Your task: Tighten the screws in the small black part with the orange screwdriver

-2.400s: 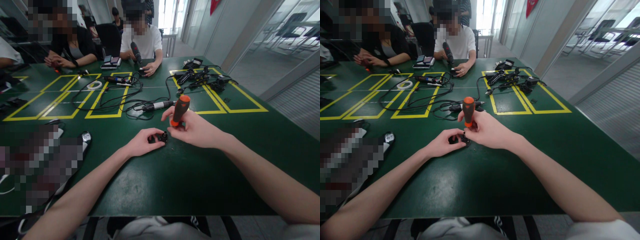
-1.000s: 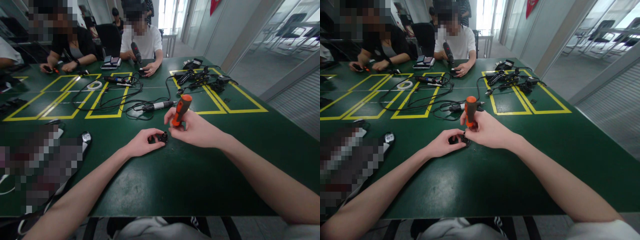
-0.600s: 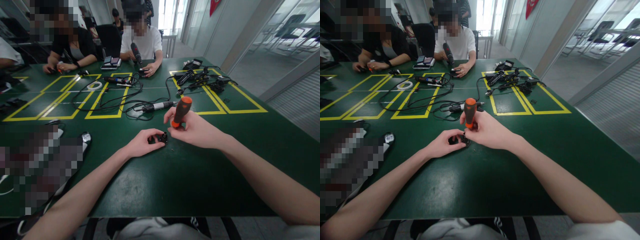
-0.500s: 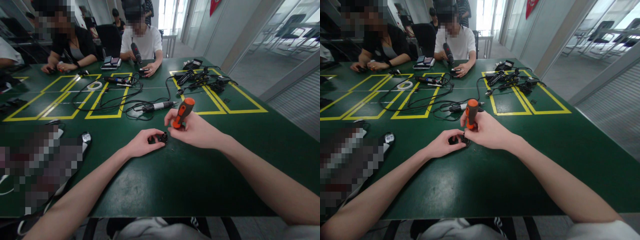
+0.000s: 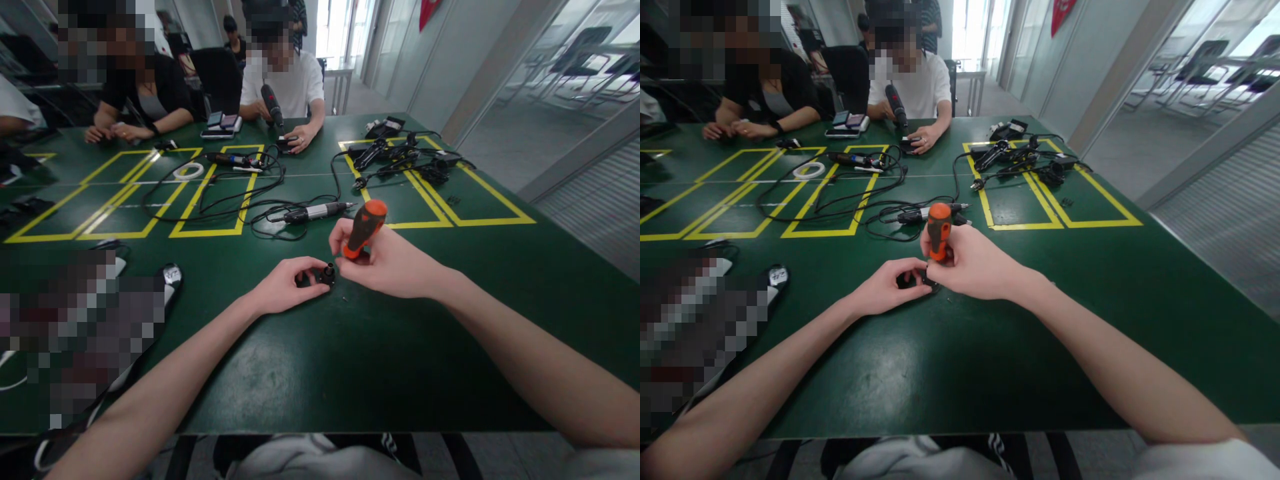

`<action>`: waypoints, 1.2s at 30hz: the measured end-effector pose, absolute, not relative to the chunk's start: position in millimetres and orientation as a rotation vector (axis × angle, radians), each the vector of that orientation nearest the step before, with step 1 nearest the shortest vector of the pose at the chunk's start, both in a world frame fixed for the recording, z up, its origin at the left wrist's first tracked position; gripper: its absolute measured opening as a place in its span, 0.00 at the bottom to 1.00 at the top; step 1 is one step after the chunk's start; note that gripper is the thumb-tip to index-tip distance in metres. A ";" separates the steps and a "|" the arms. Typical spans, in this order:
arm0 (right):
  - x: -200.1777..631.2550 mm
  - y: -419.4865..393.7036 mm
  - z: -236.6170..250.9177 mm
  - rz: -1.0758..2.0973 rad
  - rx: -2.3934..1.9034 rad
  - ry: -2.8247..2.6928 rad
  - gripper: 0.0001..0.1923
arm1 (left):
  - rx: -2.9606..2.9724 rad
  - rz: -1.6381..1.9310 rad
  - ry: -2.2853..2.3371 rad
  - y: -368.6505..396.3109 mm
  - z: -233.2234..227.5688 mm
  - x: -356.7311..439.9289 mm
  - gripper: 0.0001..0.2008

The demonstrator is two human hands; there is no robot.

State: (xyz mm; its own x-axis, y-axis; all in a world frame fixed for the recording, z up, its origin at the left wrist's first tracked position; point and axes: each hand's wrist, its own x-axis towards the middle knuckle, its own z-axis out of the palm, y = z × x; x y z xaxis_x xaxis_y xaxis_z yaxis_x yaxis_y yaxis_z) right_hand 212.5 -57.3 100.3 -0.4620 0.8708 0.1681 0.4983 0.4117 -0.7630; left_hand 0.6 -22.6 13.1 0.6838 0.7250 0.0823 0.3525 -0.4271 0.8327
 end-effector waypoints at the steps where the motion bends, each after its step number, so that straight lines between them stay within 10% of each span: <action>1: 212.4 -57.1 100.2 0.872 -1.153 -2.109 0.07 | 2.039 0.552 0.831 -22.6 13.1 0.6 0.17; 36: 214.4 -59.2 102.8 1.042 -1.148 -2.003 0.10 | 2.018 0.563 0.819 -22.3 13.4 1.0 0.18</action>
